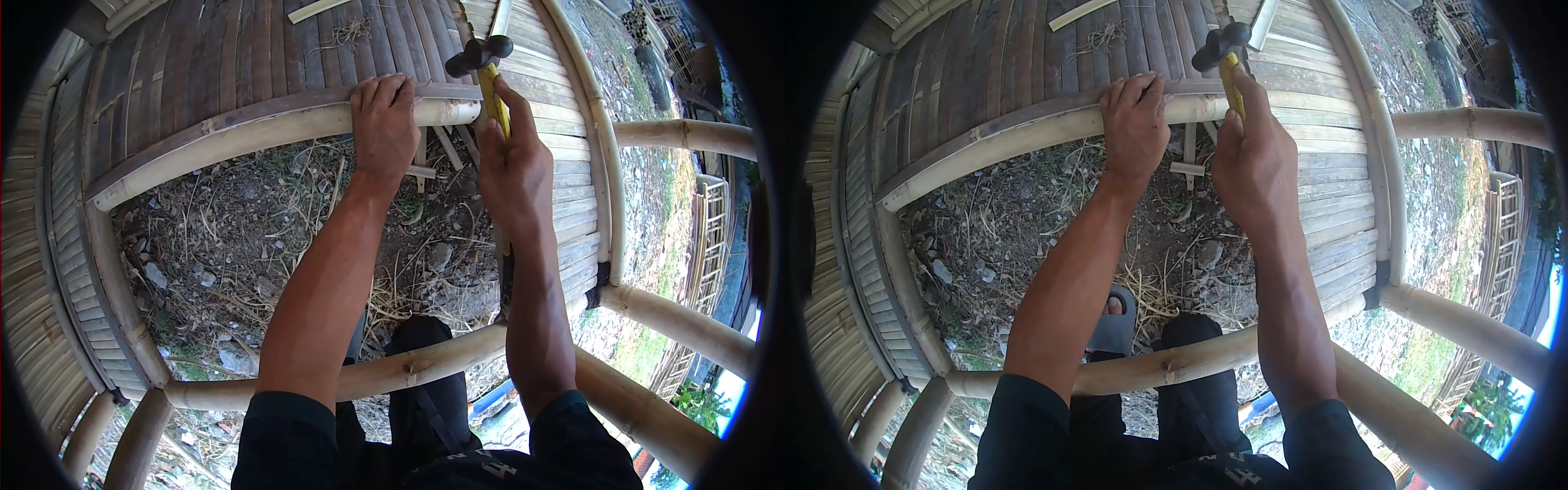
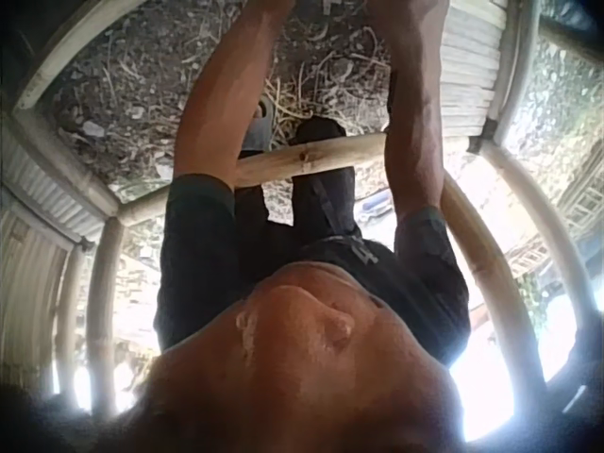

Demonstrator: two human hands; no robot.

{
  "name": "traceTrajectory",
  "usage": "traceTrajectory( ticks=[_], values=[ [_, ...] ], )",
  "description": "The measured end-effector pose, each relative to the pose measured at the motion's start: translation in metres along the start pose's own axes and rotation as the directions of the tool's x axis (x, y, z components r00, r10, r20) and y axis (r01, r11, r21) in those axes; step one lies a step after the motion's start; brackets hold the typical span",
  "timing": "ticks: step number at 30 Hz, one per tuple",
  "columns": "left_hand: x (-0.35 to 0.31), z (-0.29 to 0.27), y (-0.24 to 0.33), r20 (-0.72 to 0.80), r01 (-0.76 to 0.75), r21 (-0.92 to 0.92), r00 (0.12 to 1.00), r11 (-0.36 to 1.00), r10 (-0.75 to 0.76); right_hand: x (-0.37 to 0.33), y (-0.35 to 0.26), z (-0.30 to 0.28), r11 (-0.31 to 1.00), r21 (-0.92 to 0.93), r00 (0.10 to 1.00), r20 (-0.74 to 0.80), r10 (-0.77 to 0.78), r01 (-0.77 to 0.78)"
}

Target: Repairing or building a bamboo structure by sawing poles, hammering nails, and positioning bamboo slats.

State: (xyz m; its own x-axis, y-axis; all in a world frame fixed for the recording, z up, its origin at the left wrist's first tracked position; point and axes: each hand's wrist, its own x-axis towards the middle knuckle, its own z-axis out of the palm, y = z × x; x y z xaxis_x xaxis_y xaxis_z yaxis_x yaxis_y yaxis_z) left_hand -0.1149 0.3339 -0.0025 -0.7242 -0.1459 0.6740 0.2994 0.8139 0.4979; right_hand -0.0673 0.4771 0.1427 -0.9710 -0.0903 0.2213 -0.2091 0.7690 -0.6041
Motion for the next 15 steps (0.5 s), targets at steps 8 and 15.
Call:
traceTrajectory(
  ticks=[8,15],
  values=[
    [-0.002,0.002,-0.003,0.015,0.034,-0.009,0.999,0.999,-0.034,0.015,-0.01,0.019,0.994,-0.098,0.997,0.064,-0.037,0.043],
    [0.003,-0.001,0.002,0.003,0.023,-0.032,1.0,0.999,-0.023,0.02,0.003,0.022,0.969,-0.171,0.982,0.091,-0.167,0.181]
  ],
)
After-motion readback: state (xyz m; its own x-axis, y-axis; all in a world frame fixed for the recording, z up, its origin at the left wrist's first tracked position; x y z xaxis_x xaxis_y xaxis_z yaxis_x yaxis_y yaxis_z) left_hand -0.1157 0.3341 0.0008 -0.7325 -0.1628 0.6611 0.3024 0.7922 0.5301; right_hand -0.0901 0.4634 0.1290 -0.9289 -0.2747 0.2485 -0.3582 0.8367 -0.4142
